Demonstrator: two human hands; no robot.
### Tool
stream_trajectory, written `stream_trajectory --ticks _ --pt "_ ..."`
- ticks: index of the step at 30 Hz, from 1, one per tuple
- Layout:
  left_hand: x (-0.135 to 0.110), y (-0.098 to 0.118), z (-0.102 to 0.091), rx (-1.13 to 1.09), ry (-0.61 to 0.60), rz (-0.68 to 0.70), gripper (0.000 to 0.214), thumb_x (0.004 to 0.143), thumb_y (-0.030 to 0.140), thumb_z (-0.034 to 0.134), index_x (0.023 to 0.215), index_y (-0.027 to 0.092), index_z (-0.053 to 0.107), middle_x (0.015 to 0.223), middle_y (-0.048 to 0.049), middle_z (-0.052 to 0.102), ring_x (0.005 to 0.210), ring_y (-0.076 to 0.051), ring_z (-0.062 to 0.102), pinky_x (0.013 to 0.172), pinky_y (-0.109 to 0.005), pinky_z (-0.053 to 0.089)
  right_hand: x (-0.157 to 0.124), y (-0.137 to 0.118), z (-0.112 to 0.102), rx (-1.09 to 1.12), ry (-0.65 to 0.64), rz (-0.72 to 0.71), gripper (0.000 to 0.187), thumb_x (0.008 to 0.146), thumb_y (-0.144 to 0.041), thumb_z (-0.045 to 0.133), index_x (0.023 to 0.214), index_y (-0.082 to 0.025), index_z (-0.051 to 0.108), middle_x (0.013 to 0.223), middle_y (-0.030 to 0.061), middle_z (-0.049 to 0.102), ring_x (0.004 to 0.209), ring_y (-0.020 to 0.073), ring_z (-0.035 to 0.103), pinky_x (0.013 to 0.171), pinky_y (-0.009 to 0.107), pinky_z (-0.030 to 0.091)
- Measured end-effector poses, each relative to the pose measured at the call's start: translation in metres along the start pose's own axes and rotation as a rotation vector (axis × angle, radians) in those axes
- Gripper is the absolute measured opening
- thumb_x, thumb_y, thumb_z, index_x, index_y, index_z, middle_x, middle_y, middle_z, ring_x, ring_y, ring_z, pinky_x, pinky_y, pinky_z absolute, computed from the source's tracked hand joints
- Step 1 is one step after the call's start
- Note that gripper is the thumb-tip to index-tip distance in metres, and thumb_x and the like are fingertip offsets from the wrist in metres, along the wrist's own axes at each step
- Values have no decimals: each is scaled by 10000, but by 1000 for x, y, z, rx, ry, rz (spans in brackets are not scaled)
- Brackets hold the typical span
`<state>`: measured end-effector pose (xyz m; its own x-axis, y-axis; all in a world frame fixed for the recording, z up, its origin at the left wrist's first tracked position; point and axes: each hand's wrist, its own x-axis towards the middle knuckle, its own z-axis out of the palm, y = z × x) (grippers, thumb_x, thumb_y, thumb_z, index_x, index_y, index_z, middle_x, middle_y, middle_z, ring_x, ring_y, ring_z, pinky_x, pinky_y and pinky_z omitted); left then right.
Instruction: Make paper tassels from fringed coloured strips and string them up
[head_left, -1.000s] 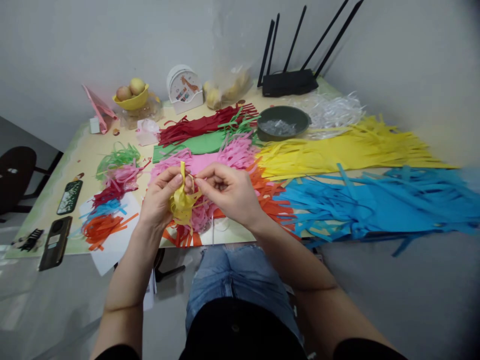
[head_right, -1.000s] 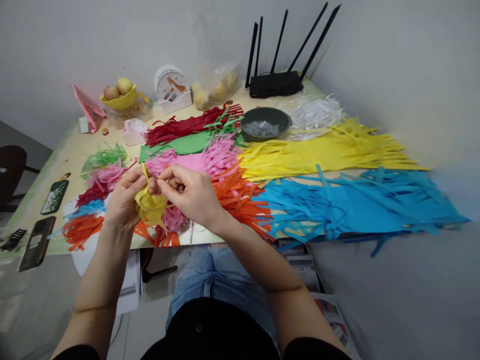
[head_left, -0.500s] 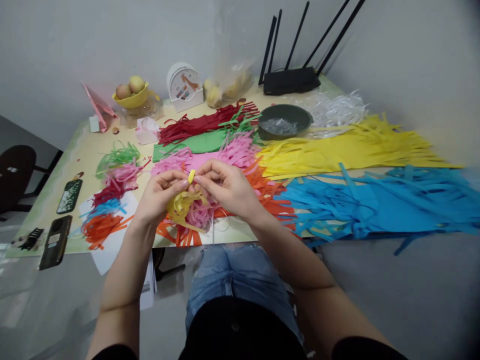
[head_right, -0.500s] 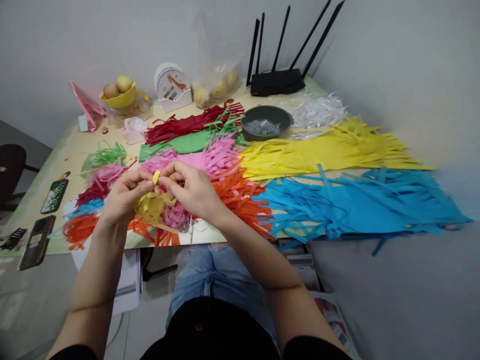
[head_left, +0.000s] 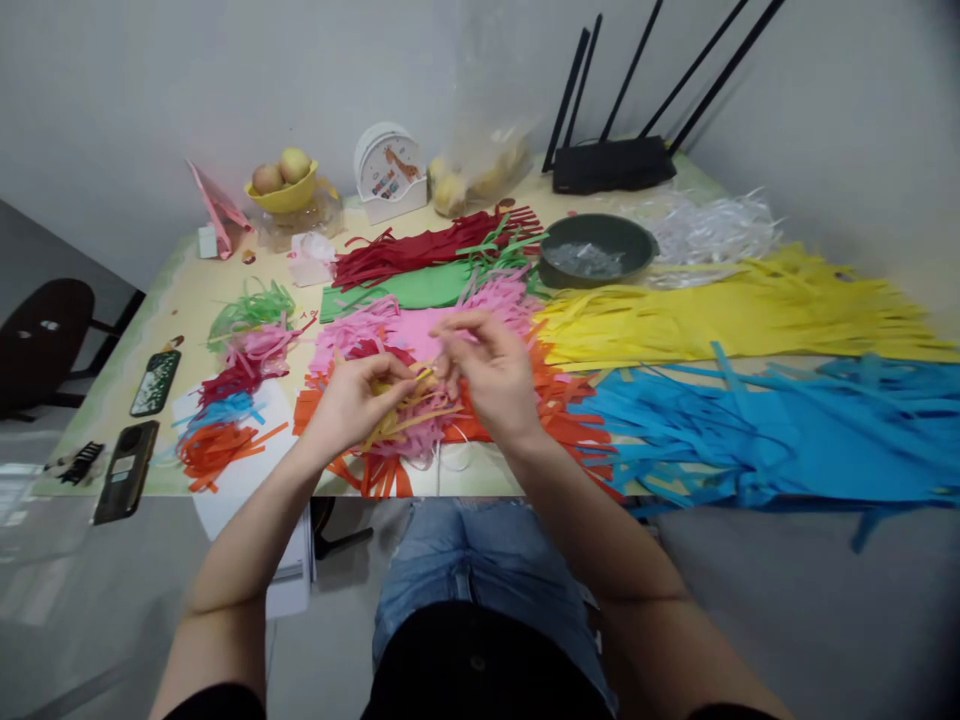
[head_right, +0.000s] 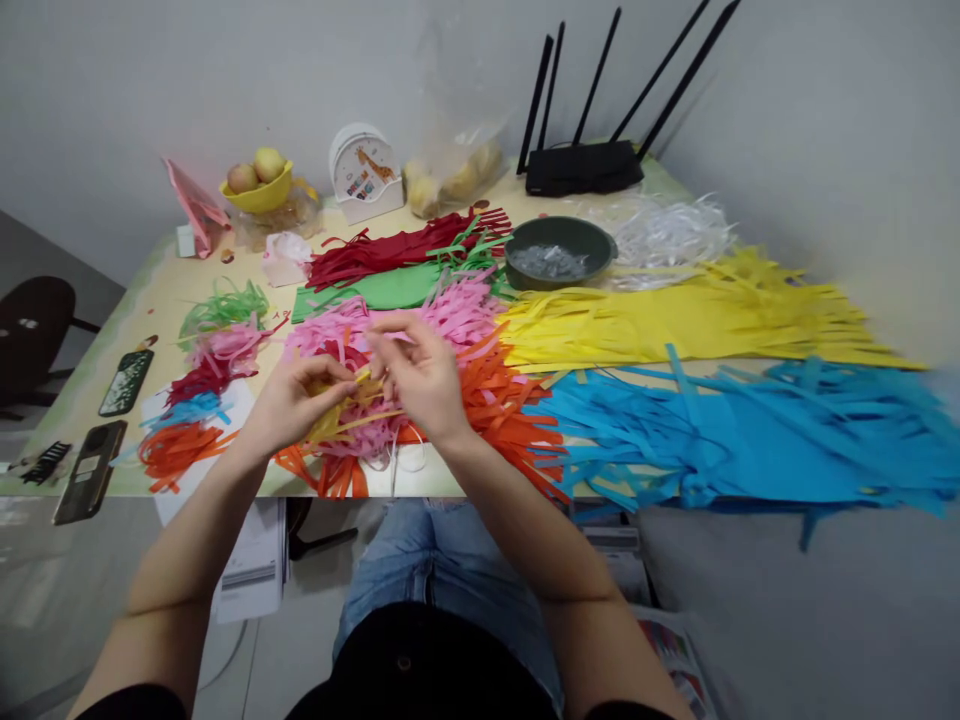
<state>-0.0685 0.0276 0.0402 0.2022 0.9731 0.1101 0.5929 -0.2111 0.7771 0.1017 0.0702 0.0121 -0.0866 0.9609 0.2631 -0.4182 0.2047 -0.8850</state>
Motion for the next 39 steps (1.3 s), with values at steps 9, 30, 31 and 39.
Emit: stream_trajectory --ticks 9,30,31,39 --pt "82 -119 -133 622 277 -213 272 879 310 606 653 160 633 688 -8 620 831 -143 598 847 -276 448 2 -9 -14 328 182 -2 409 745 -442 838 880 -243 507 578 -113 515 398 31 414 320 110 288" --pt "50 -51 -186 -3 836 234 310 694 241 879 792 102 619 777 7 715 734 -110 667 734 -327 443 -3 2 -4 52 1 -15 289 806 -437 782 872 -211 613 558 -86 579 385 43 439 358 151 341" --pt "41 -37 -162 -112 730 218 333 638 275 914 777 136 644 747 10 722 702 -122 671 704 -316 475 -5 0 -2 -20 -24 -42 267 822 -425 765 865 -199 627 555 -79 573 402 44 450 382 156 354" --pt "-4 15 -36 -214 419 43 301 677 365 887 918 199 813 925 -66 794 840 -220 737 825 -358 596 -24 -27 15 -348 -179 -181 178 908 -360 638 878 -186 659 644 -33 607 539 77 533 532 212 414"
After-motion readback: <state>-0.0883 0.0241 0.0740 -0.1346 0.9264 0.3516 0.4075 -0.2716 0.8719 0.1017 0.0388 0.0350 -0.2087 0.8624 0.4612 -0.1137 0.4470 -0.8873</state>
